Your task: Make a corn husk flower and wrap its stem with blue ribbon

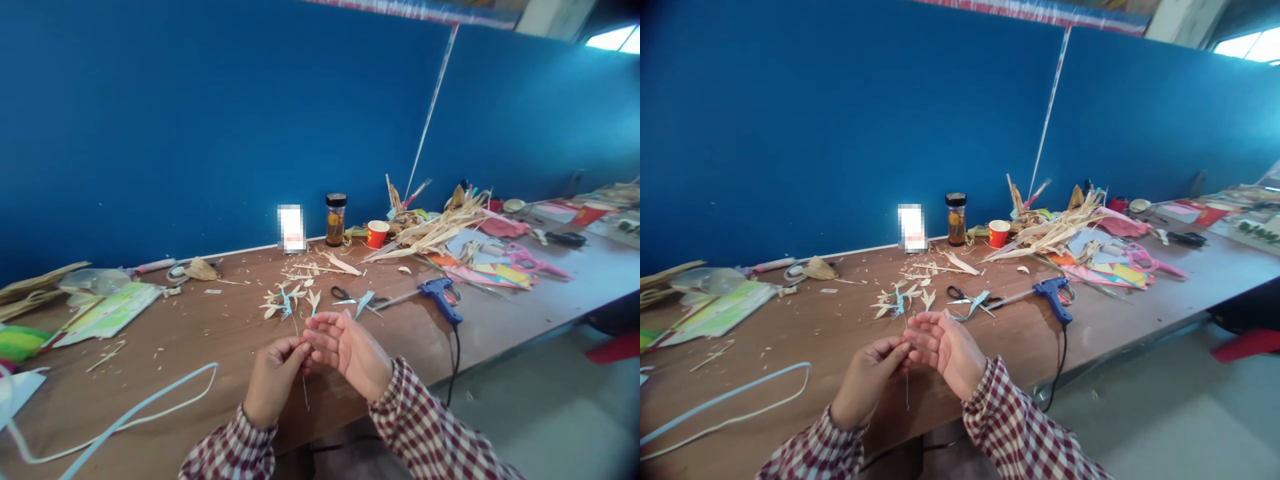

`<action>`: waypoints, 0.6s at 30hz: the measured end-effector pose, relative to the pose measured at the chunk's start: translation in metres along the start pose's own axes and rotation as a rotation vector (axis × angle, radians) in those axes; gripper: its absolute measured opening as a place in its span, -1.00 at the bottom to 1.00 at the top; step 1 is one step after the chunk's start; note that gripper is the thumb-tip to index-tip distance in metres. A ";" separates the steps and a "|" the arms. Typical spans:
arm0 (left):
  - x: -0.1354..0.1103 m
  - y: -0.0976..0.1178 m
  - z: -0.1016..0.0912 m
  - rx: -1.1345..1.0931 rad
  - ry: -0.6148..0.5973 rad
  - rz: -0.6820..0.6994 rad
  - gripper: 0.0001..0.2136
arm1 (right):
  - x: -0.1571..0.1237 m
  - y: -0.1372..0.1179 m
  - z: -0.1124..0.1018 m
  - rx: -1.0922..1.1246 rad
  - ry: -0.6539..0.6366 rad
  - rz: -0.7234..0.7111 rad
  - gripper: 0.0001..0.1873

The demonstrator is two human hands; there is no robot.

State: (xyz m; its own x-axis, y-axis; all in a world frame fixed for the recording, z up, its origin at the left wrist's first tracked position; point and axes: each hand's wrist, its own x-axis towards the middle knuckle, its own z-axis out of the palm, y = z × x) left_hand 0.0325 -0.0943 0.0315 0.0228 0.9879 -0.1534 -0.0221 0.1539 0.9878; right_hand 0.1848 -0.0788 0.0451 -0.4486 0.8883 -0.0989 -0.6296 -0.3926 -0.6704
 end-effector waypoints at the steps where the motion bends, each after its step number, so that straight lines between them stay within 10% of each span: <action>1: 0.006 0.002 -0.005 -0.012 0.036 -0.005 -0.73 | 0.004 -0.003 0.002 -0.049 0.013 -0.038 -0.62; 11: 0.084 0.047 -0.071 0.486 0.570 0.274 -0.70 | 0.076 -0.029 0.021 -0.740 0.103 -0.253 -0.74; 18: 0.128 0.046 -0.103 0.773 0.426 0.362 -0.64 | 0.139 -0.049 0.028 -1.208 0.016 -0.445 -0.73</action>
State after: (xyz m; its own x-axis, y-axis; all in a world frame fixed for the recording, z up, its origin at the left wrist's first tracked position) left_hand -0.0682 0.0409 0.0543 -0.2250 0.9206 0.3193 0.7135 -0.0675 0.6974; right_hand 0.1358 0.0571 0.0843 -0.3366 0.8924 0.3005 0.2525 0.3930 -0.8842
